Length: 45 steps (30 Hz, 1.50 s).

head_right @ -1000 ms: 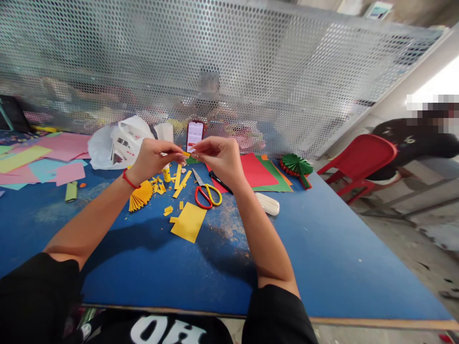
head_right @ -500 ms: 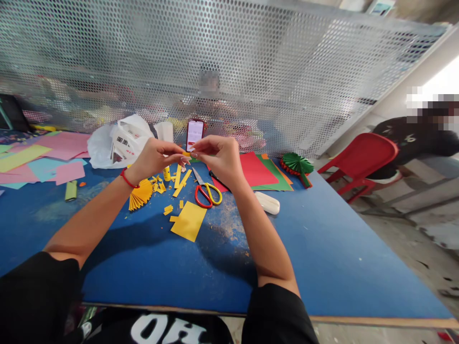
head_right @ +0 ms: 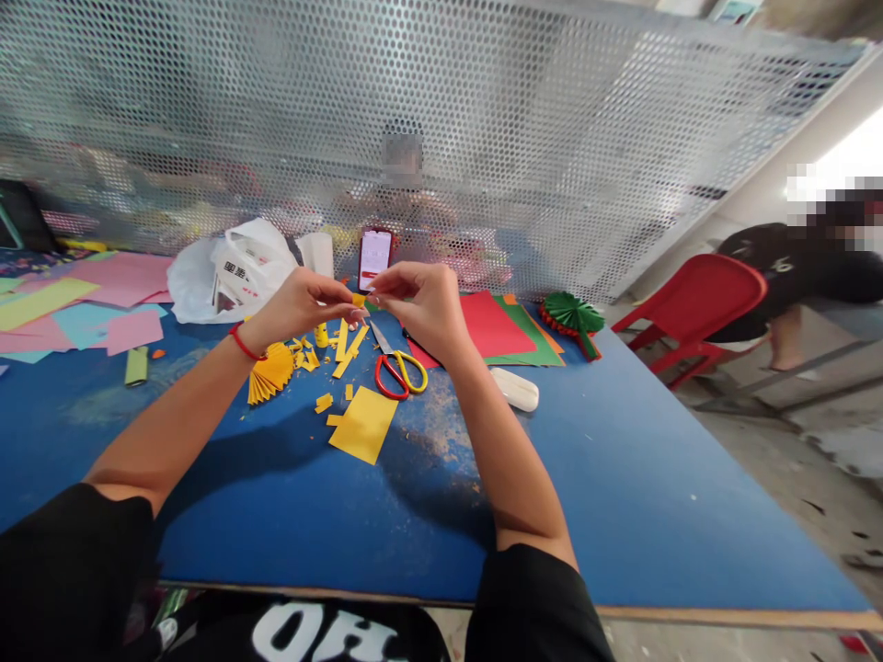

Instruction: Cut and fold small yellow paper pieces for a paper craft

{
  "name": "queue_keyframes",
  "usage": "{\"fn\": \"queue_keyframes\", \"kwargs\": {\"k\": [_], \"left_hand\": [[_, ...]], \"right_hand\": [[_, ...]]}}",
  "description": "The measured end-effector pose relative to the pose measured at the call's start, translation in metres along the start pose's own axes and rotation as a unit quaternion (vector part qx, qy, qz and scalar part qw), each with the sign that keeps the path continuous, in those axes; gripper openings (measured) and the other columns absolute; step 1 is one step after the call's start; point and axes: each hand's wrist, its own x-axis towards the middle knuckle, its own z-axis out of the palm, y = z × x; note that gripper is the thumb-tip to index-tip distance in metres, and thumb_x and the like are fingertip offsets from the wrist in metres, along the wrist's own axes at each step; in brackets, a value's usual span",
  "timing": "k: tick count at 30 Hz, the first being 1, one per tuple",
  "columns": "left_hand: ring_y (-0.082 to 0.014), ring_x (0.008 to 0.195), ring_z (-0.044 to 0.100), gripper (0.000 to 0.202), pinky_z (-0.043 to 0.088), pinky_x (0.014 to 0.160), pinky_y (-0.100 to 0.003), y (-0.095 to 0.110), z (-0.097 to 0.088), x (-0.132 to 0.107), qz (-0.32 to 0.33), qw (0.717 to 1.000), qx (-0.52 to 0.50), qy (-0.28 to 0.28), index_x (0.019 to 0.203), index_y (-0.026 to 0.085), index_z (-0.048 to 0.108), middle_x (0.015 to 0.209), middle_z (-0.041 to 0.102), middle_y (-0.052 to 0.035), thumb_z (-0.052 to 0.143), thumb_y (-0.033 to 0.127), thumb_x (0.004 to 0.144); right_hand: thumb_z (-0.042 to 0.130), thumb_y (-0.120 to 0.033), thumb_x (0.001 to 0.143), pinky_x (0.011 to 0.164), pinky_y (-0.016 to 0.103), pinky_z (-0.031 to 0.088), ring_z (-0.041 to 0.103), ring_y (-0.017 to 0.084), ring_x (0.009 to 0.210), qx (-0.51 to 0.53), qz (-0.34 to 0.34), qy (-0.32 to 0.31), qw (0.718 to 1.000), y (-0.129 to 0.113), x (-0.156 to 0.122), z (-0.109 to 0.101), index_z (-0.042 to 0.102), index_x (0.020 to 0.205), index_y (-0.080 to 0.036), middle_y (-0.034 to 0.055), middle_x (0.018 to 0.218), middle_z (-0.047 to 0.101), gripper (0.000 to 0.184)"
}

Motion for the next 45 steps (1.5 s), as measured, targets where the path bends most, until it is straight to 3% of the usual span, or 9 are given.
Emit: {"fn": "queue_keyframes", "kwargs": {"k": [6, 16, 25, 36, 45], "left_hand": [[-0.0194, 0.07, 0.073, 0.043, 0.055, 0.061, -0.025, -0.003, 0.001, -0.001, -0.003, 1.0, -0.013, -0.003, 0.076, 0.012, 0.076, 0.072, 0.075, -0.0085, 0.069, 0.054, 0.085], [-0.0144, 0.063, 0.067, 0.041, 0.048, 0.058, -0.024, -0.01, -0.002, 0.001, 0.079, 0.989, 0.117, -0.038, 0.079, 0.014, 0.075, 0.073, 0.074, -0.007, 0.054, 0.045, 0.096], [-0.0139, 0.065, 0.067, 0.033, 0.047, 0.059, -0.023, -0.013, 0.001, 0.002, 0.053, 0.994, 0.086, -0.039, 0.077, 0.016, 0.074, 0.073, 0.075, -0.0048, 0.059, 0.042, 0.091], [-0.0131, 0.065, 0.063, 0.029, 0.045, 0.06, -0.023, -0.012, -0.001, 0.001, 0.028, 0.997, 0.063, 0.02, 0.079, 0.016, 0.076, 0.072, 0.074, -0.0039, 0.069, 0.043, 0.085], [-0.0142, 0.068, 0.065, 0.028, 0.047, 0.059, -0.023, -0.013, -0.001, 0.001, 0.023, 0.998, 0.053, 0.01, 0.081, 0.017, 0.077, 0.074, 0.074, -0.0041, 0.07, 0.044, 0.085]], "right_hand": [[0.079, -0.021, 0.071, 0.068, 0.031, 0.06, 0.072, 0.017, 0.071, -0.005, 0.012, -0.01, 1.0, 0.002, 0.0, -0.001, 0.077, 0.08, -0.016, 0.0037, 0.075, 0.076, 0.01], [0.076, -0.018, 0.071, 0.07, 0.032, 0.06, 0.072, 0.017, 0.071, -0.011, 0.012, -0.02, 1.0, 0.008, 0.001, 0.0, 0.076, 0.078, -0.017, 0.0033, 0.076, 0.076, 0.007], [0.076, -0.02, 0.071, 0.068, 0.031, 0.058, 0.071, 0.016, 0.069, -0.011, 0.026, -0.045, 0.999, 0.011, 0.001, -0.001, 0.076, 0.078, -0.017, 0.0024, 0.073, 0.075, 0.007], [0.075, -0.019, 0.071, 0.067, 0.032, 0.059, 0.072, 0.018, 0.07, 0.005, 0.021, -0.045, 0.999, 0.016, 0.002, 0.0, 0.075, 0.08, -0.016, 0.0039, 0.076, 0.076, 0.009], [0.076, -0.021, 0.071, 0.063, 0.03, 0.055, 0.069, 0.016, 0.066, -0.006, 0.027, -0.052, 0.998, 0.016, 0.001, -0.001, 0.075, 0.077, -0.016, 0.0032, 0.072, 0.074, 0.008]]}}
